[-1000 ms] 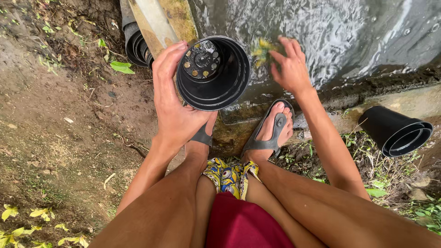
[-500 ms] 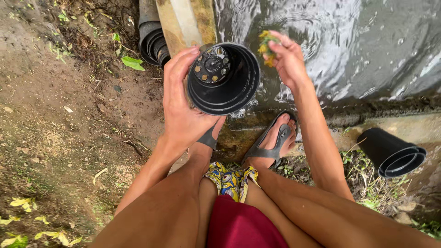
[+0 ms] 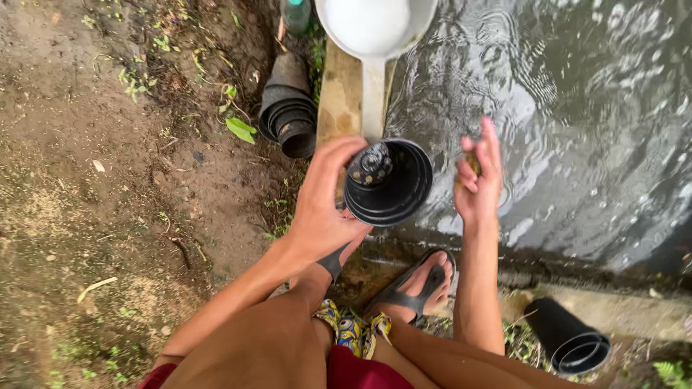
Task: The person stands at a concrete water trough and washes black plastic plant pots. They repeatedly dip the pots into the water, scrub them with a yellow sponge, and rinse them. The person handles the pots one at a time, turning them over to clean both the interior and exterior surfaces.
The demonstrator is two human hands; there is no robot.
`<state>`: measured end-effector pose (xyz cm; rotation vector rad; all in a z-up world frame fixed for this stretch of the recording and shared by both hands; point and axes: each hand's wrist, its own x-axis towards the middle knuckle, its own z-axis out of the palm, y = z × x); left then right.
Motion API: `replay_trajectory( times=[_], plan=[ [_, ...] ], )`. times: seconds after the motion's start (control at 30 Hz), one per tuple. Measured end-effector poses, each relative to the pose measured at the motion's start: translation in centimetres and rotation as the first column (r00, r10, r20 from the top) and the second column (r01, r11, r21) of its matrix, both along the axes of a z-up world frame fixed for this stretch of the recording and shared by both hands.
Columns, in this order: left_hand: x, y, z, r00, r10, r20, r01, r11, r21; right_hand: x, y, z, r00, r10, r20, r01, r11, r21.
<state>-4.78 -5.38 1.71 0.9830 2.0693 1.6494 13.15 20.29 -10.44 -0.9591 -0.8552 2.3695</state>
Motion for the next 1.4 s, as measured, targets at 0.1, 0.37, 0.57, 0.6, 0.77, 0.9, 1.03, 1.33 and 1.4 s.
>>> replay_trajectory(
  times=[0.1,0.37,0.57,0.6,0.77,0.9,1.03,1.33,1.4],
  plan=[
    [-0.2,-0.1,0.0,0.998,-0.016,0.056,0.016,1.000,-0.004,1.1,1.1,2.3,0.962,-0.127,0.241,0.055,0.957,0.286],
    [-0.3,-0.3,-0.2,0.994,-0.046,0.101,0.046,0.999,0.004,5.1,0.1,2.0,0.934,-0.295,0.203,0.160,0.851,0.500],
    [0.0,-0.3,-0.2,0.996,-0.057,0.075,0.057,0.998,0.008,5.5,-2.3,-9.7,0.844,-0.163,0.511,0.035,0.967,0.251],
    [0.0,-0.3,-0.2,0.996,-0.058,0.066,0.057,0.998,0.011,5.7,-2.1,-11.0,0.838,-0.164,0.521,0.030,0.966,0.256],
    [0.3,-0.6,-0.4,0.996,-0.063,0.068,0.062,0.998,0.015,5.1,2.3,-10.8,0.896,-0.139,0.422,-0.054,0.909,0.414],
    [0.6,-0.6,-0.2,0.994,-0.063,0.093,0.064,0.998,-0.016,-2.8,6.4,-4.0,0.903,-0.187,0.386,-0.107,0.772,0.627],
    [1.0,-0.3,-0.1,0.993,-0.062,0.096,0.063,0.998,-0.006,-12.2,6.9,5.7,0.912,0.276,0.302,-0.409,0.599,0.688],
    [0.9,0.4,-0.3,0.991,-0.064,0.120,0.069,0.997,-0.036,-27.1,2.8,8.3,0.607,0.419,0.675,-0.528,-0.422,0.737],
    [0.6,0.7,0.1,0.989,-0.070,0.130,0.081,0.993,-0.080,-29.4,2.0,5.0,0.539,0.164,0.826,-0.665,-0.519,0.537]
  ],
)
